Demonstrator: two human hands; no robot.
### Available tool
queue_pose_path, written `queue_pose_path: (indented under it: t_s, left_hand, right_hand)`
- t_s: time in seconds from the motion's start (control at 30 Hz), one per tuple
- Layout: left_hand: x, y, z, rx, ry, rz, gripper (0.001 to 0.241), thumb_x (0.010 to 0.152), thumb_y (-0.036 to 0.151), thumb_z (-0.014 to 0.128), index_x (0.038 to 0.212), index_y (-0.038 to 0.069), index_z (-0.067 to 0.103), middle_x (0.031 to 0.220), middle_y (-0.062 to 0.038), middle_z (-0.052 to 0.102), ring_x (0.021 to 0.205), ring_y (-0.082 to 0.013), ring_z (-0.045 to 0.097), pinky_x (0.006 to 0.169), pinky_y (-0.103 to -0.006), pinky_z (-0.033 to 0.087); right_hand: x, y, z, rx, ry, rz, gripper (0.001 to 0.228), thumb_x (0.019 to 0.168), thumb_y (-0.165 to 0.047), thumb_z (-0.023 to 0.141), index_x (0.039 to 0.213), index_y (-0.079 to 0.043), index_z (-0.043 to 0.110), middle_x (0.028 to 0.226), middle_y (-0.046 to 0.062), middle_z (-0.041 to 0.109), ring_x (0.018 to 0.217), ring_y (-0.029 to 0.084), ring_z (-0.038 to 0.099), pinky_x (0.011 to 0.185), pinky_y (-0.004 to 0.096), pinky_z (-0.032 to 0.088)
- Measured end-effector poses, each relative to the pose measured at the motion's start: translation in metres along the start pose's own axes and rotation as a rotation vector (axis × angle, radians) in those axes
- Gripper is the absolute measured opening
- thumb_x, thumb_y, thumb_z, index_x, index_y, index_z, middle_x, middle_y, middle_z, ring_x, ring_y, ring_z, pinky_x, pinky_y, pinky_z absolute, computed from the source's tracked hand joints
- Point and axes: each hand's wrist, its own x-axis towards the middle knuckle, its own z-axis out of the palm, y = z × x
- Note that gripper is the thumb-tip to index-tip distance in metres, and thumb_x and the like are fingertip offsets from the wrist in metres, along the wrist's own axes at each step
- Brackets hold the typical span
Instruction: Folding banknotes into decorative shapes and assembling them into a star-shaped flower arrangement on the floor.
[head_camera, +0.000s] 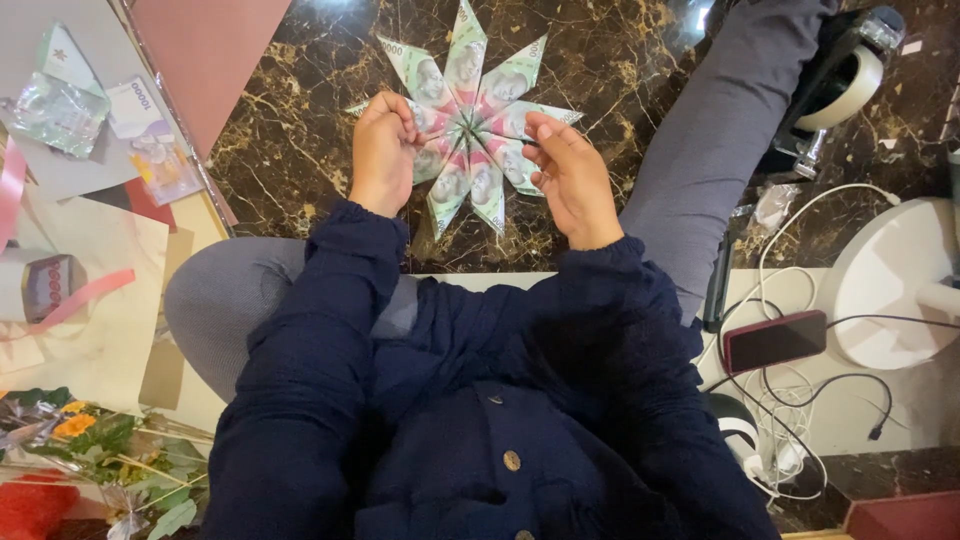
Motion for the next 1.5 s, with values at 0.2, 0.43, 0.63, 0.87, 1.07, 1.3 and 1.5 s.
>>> queue_pose_path:
  t_s: [0.2, 0.43, 0.63, 0.87, 1.07, 1.3, 1.5]
  left_hand:
    - [-0.001, -0.002, 0.007, 0.278, -0.061, 0.061, 0.021, 0.087, 0.004, 0.049, 0.101, 0.007, 0.064, 0.095, -0.001, 0.059, 0.073, -0.0069, 0.043, 0.070, -0.0240, 0.039]
    - [-0.011, -0.009, 0.043, 0.591, -0.158, 0.070, 0.030, 0.086, 0.018, 0.082, 0.114, 0.011, 0.072, 0.094, 0.001, 0.048, 0.076, -0.0062, 0.050, 0.055, -0.0179, 0.048]
    - [-0.009, -0.017, 0.042, 0.703, -0.153, 0.260, 0.008, 0.088, 0.012, 0.078, 0.089, 0.005, 0.074, 0.091, 0.000, 0.057, 0.077, -0.0080, 0.048, 0.068, -0.0204, 0.044]
    - [-0.012, -0.015, 0.045, 0.724, -0.154, 0.260, 0.005, 0.088, 0.011, 0.076, 0.088, 0.008, 0.073, 0.088, 0.001, 0.061, 0.075, -0.0076, 0.052, 0.068, -0.0202, 0.046]
    - [-0.018, 0.004, 0.051, 0.821, -0.162, 0.290, 0.004, 0.087, 0.012, 0.076, 0.087, 0.011, 0.072, 0.087, 0.004, 0.063, 0.069, -0.0067, 0.046, 0.064, -0.0202, 0.043]
    - [-0.050, 0.049, 0.075, 1.493, -0.515, 0.420, 0.014, 0.089, 0.013, 0.062, 0.086, 0.010, 0.076, 0.089, -0.005, 0.056, 0.081, -0.0200, 0.053, 0.072, -0.0312, 0.046]
    - [-0.052, 0.044, 0.065, 1.377, -0.537, 0.570, 0.003, 0.084, 0.014, 0.073, 0.085, 0.011, 0.072, 0.087, -0.011, 0.061, 0.085, -0.0363, 0.065, 0.078, -0.0434, 0.053]
  right_hand:
    - [0.000, 0.004, 0.000, 0.085, -0.007, 0.052, 0.034, 0.099, -0.014, 0.060, 0.130, -0.004, 0.067, 0.116, 0.004, 0.068, 0.092, 0.011, 0.061, 0.079, 0.027, 0.043]
    - [-0.006, 0.010, 0.000, 0.154, -0.069, 0.071, 0.035, 0.099, -0.014, 0.061, 0.132, -0.003, 0.064, 0.114, 0.004, 0.067, 0.095, 0.013, 0.063, 0.077, 0.025, 0.044]
    - [-0.006, 0.009, 0.008, -0.058, 0.035, 0.010, 0.033, 0.094, -0.018, 0.070, 0.124, -0.004, 0.069, 0.121, 0.005, 0.068, 0.093, 0.010, 0.060, 0.075, 0.022, 0.045]
    - [0.014, 0.026, 0.009, -0.157, 0.158, -0.243, 0.021, 0.094, -0.011, 0.071, 0.113, -0.001, 0.075, 0.092, 0.002, 0.070, 0.076, 0.006, 0.058, 0.062, 0.018, 0.044]
    - [0.009, 0.019, 0.008, -0.275, 0.112, -0.233, 0.053, 0.091, -0.006, 0.071, 0.141, -0.002, 0.056, 0.092, 0.003, 0.069, 0.080, 0.008, 0.061, 0.066, 0.018, 0.043]
    - [-0.025, -0.017, 0.012, -1.059, -0.103, -0.836, 0.049, 0.082, -0.002, 0.078, 0.129, -0.009, 0.067, 0.124, 0.008, 0.067, 0.116, 0.027, 0.057, 0.104, 0.038, 0.046]
    - [-0.011, 0.001, 0.001, -1.254, -0.206, -0.626, 0.047, 0.080, -0.034, 0.092, 0.122, -0.023, 0.073, 0.110, -0.003, 0.076, 0.115, 0.025, 0.061, 0.096, 0.042, 0.040]
